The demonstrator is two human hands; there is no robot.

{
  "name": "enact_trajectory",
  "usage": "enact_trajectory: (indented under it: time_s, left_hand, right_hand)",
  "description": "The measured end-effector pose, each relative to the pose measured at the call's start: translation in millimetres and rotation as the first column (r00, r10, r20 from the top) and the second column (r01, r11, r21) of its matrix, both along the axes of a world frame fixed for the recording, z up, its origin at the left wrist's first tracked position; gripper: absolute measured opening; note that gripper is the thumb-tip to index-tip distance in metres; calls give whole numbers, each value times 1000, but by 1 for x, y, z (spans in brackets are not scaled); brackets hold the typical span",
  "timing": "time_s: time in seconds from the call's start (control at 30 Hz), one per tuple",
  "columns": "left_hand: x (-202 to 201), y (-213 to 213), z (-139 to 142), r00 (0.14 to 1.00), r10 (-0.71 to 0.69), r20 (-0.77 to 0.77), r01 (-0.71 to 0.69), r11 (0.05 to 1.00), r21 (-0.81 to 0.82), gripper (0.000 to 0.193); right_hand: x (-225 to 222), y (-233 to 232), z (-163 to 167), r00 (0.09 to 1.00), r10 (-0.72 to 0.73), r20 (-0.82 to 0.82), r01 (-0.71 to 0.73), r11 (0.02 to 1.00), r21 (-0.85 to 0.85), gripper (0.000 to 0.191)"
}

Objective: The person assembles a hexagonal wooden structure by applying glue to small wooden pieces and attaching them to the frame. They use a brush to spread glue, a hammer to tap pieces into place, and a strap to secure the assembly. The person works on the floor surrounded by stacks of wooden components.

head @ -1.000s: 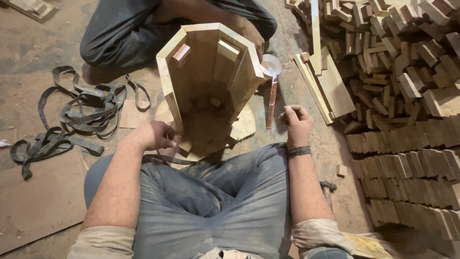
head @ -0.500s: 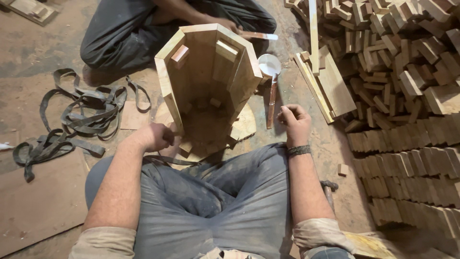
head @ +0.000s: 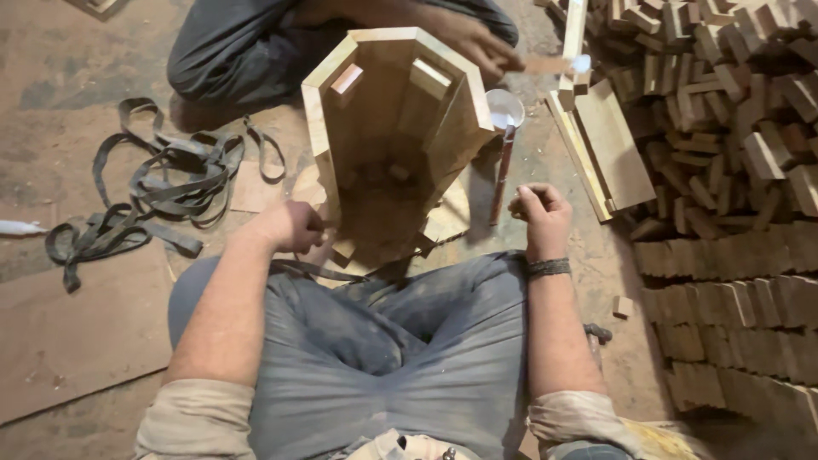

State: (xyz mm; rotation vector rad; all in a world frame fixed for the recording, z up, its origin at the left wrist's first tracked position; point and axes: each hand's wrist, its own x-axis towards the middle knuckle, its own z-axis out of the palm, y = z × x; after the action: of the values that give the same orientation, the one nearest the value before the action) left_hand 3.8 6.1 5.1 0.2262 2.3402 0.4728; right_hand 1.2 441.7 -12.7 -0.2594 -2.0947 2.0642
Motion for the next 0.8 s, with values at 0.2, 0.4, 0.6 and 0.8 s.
enact_trajectory:
  time_s: [0.2,0.4,0.6,0.8]
  left_hand:
    - [3,0,-2,981,-78,-179,89,994,57,35]
    - [0,-1,-2,969,-14,-247,45,992,118,36]
    - [1,-3,-2,978,55,-200,-60,998,-20,38]
    - [5,-8,-1,973,47,-227,-64,996,-68,33]
  right_hand:
    - [0,1,-1,1000,-6,11,6,999,33,10]
    - [0,4,-3,999,30,10,-30,999,30,10]
    - [0,3,-3,999,40,27,-41,999,36,10]
    - [1,2,-2,998,41,40,-42,998,36,10]
